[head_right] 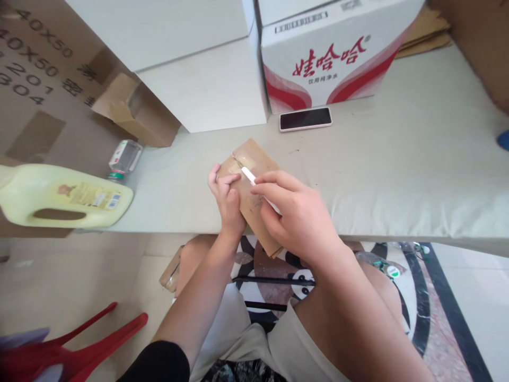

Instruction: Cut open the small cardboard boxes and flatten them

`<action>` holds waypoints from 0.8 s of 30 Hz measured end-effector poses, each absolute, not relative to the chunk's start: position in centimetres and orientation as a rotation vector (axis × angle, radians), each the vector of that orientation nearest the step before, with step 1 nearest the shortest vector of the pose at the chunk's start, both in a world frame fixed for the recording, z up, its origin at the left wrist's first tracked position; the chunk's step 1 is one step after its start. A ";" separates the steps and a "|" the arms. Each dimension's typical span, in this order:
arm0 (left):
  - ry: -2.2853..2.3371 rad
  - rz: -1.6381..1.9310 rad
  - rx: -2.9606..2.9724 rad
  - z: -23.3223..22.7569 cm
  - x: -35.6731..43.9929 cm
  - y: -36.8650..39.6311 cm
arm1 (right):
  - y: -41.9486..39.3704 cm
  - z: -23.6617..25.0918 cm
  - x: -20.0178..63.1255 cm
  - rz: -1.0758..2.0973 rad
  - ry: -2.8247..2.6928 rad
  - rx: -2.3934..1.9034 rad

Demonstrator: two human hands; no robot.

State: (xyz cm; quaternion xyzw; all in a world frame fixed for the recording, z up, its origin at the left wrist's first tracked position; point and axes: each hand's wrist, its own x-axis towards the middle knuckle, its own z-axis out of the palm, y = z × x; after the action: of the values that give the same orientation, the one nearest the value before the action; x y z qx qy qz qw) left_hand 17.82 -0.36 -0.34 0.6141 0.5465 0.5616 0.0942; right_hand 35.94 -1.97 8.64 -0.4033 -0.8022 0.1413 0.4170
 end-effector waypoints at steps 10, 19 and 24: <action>1.611 1.647 1.835 -0.3 17.7 -0.4 | -2.0 8.5 34.9 0.272 -1.970 -1.121; 1.654 1.643 1.799 0.0 17.9 -0.7 | -2.9 9.5 35.2 0.527 -1.959 -0.928; 1.684 1.584 1.784 -0.3 17.8 -0.8 | -3.0 9.8 35.3 0.579 -2.027 -0.844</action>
State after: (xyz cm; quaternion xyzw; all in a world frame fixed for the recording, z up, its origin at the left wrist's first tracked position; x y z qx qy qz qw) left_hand 17.76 -0.78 -0.32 0.6073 0.5730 0.5391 0.1105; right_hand 35.30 -2.96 9.85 -0.3369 -0.8093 0.2313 0.4219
